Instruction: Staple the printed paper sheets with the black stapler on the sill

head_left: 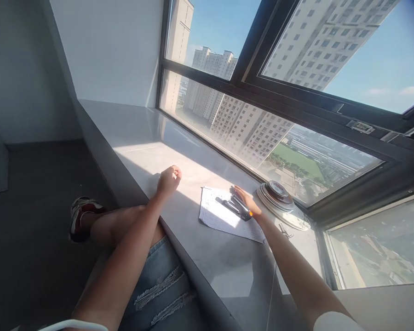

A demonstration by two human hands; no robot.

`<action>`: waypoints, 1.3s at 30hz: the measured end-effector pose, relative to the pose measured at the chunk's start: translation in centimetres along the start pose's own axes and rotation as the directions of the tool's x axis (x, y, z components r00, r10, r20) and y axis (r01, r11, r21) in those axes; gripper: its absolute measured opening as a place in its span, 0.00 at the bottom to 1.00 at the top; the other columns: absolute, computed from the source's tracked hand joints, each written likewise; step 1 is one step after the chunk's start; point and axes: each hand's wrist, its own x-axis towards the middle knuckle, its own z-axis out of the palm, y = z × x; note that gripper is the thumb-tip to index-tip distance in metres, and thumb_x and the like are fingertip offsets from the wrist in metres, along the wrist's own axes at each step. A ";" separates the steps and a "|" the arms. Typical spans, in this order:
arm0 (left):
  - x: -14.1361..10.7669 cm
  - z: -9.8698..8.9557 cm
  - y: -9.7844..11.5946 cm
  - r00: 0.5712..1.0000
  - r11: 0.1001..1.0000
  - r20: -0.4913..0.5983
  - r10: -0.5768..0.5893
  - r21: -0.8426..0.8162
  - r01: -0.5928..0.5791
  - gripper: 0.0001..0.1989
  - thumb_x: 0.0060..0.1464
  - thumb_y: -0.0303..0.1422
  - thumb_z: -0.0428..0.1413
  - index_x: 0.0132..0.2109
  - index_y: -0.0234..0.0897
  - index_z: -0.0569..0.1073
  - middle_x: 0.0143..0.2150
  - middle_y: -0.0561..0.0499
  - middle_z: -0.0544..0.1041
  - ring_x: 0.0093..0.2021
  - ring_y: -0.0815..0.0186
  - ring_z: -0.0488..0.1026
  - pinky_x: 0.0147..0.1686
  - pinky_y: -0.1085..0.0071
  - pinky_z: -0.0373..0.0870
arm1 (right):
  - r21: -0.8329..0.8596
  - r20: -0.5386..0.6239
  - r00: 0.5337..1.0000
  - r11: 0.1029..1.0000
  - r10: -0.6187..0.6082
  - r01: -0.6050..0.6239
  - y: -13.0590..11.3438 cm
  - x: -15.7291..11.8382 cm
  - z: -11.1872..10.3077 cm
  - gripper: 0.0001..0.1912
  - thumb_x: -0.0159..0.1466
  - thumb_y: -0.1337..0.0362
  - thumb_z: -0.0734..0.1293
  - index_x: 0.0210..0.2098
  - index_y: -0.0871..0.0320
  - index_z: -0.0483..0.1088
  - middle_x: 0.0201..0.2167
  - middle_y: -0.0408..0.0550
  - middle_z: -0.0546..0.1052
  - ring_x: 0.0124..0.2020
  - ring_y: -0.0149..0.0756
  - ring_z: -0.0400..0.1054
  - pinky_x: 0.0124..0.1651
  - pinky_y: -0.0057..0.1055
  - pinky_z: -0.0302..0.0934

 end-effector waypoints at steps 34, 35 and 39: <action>-1.2 0.4 0.4 0.980 0.995 0.194 -0.041 0.099 0.022 0.08 0.58 0.27 0.55 0.34 0.42 0.78 0.28 0.53 0.76 0.31 0.61 0.74 0.34 0.67 0.69 | -0.239 0.146 0.989 0.970 0.000 0.036 -4.5 4.3 7.9 0.30 0.80 0.52 0.53 0.75 0.54 0.63 0.81 0.57 0.57 0.83 0.55 0.44 0.80 0.67 0.46; -1.4 0.6 0.6 0.965 0.994 0.260 0.015 0.104 -0.044 0.08 0.59 0.28 0.56 0.36 0.42 0.79 0.31 0.52 0.78 0.33 0.60 0.76 0.37 0.67 0.72 | -0.223 0.125 0.992 0.975 0.009 0.019 -4.1 4.1 7.8 0.29 0.80 0.52 0.54 0.74 0.54 0.64 0.81 0.58 0.58 0.83 0.57 0.45 0.79 0.68 0.46; -2.1 1.1 1.1 0.806 0.930 0.541 0.240 0.109 -0.350 0.12 0.65 0.34 0.58 0.50 0.43 0.85 0.60 0.45 0.80 0.61 0.53 0.77 0.63 0.57 0.74 | -0.120 0.058 0.998 0.993 -0.003 0.010 -3.8 4.3 8.1 0.24 0.77 0.56 0.58 0.66 0.53 0.72 0.77 0.59 0.66 0.81 0.60 0.52 0.77 0.70 0.50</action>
